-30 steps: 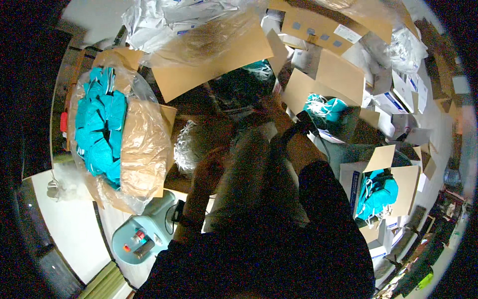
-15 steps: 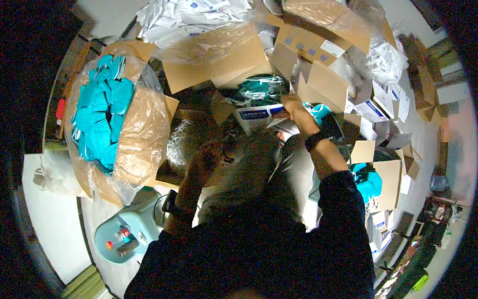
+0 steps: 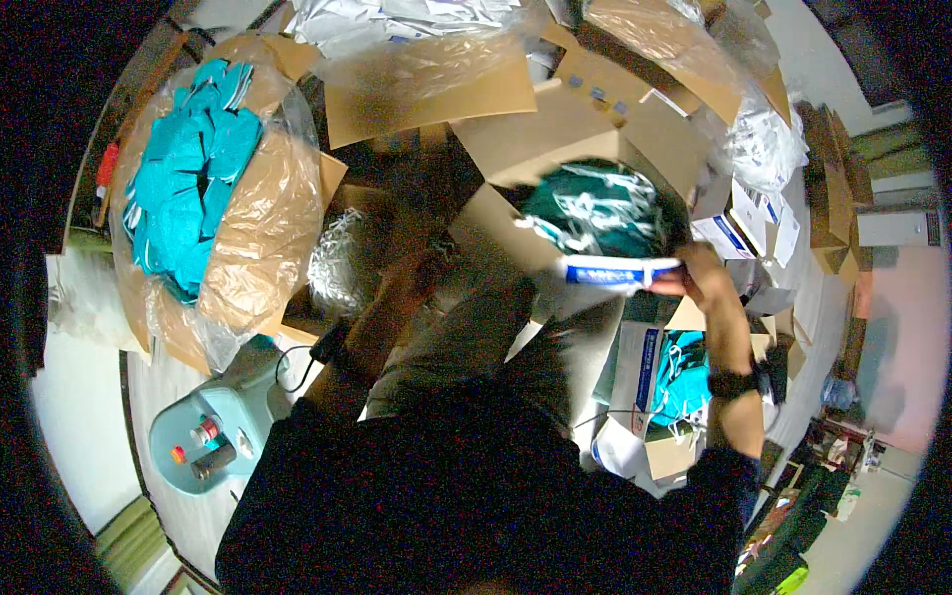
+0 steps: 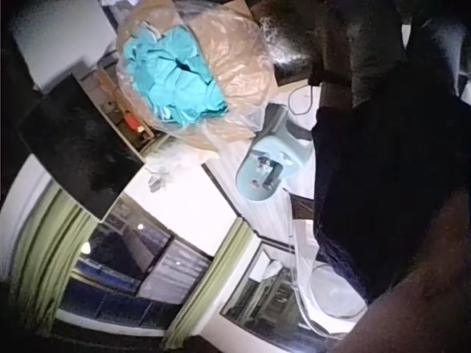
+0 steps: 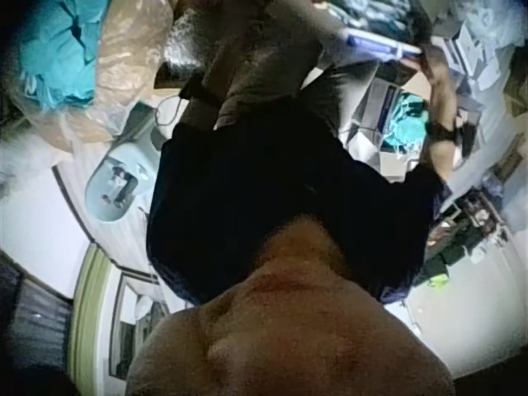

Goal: Unpacking medical masks from individual packets and small boxes and sorting them into a larger cardboard box.

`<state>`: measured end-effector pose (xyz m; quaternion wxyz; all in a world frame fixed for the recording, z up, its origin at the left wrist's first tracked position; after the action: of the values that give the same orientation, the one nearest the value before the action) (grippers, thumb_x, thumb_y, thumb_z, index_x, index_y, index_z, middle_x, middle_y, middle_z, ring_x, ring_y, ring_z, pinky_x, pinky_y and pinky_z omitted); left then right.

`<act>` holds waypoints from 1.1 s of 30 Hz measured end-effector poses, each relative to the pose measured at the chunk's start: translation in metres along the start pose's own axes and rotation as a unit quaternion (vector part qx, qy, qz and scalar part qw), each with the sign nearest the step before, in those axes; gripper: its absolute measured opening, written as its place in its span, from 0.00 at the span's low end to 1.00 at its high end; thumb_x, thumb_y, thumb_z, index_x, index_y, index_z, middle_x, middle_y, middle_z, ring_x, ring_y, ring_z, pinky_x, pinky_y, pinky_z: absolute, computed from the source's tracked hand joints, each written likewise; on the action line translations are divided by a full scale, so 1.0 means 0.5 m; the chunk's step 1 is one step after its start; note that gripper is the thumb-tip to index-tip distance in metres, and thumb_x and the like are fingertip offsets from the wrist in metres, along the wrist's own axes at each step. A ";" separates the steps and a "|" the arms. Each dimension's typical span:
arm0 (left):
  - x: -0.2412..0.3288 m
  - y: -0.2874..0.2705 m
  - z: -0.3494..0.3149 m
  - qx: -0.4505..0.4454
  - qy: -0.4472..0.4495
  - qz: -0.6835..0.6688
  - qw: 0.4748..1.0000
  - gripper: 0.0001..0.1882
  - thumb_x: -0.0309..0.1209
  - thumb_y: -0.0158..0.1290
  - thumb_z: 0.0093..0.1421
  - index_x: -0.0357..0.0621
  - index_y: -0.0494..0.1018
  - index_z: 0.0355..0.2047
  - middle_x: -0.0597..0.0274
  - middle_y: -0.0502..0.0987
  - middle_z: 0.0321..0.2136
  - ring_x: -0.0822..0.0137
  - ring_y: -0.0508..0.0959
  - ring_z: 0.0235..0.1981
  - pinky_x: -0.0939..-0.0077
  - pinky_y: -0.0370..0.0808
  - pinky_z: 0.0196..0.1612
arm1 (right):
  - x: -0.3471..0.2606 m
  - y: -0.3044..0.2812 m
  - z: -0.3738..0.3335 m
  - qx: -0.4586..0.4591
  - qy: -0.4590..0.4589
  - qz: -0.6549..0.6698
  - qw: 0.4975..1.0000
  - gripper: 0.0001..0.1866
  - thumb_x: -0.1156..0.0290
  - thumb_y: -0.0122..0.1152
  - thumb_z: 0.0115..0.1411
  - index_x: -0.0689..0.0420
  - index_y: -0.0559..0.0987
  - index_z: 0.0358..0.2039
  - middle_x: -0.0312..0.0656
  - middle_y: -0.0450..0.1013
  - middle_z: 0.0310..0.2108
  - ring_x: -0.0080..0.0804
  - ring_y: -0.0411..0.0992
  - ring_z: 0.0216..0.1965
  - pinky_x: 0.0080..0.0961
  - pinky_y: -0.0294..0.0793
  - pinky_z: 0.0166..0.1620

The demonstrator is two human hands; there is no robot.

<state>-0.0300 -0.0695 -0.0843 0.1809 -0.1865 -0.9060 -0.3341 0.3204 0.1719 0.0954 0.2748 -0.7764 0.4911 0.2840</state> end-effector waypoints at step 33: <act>0.221 0.422 -0.246 -0.136 0.425 0.665 0.599 0.23 0.47 0.55 0.57 0.35 0.72 0.37 0.54 0.76 0.23 0.60 0.78 0.25 0.67 0.75 0.33 | 0.350 0.231 -0.323 0.013 -0.176 0.154 0.972 0.31 0.80 0.54 0.56 0.55 0.57 0.60 0.44 0.68 0.49 0.38 0.68 0.49 0.34 0.69 0.50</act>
<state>-0.0038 0.0208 0.1669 0.6906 -0.5966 -0.2959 -0.2821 0.3042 -0.0905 0.0648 0.3199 -0.6256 0.5525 0.4484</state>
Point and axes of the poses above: each hand's wrist, its own z-axis towards the middle knuckle, its own y-axis out of the palm, x = y × z, the point moved 9 cm from there along z, towards the middle knuckle
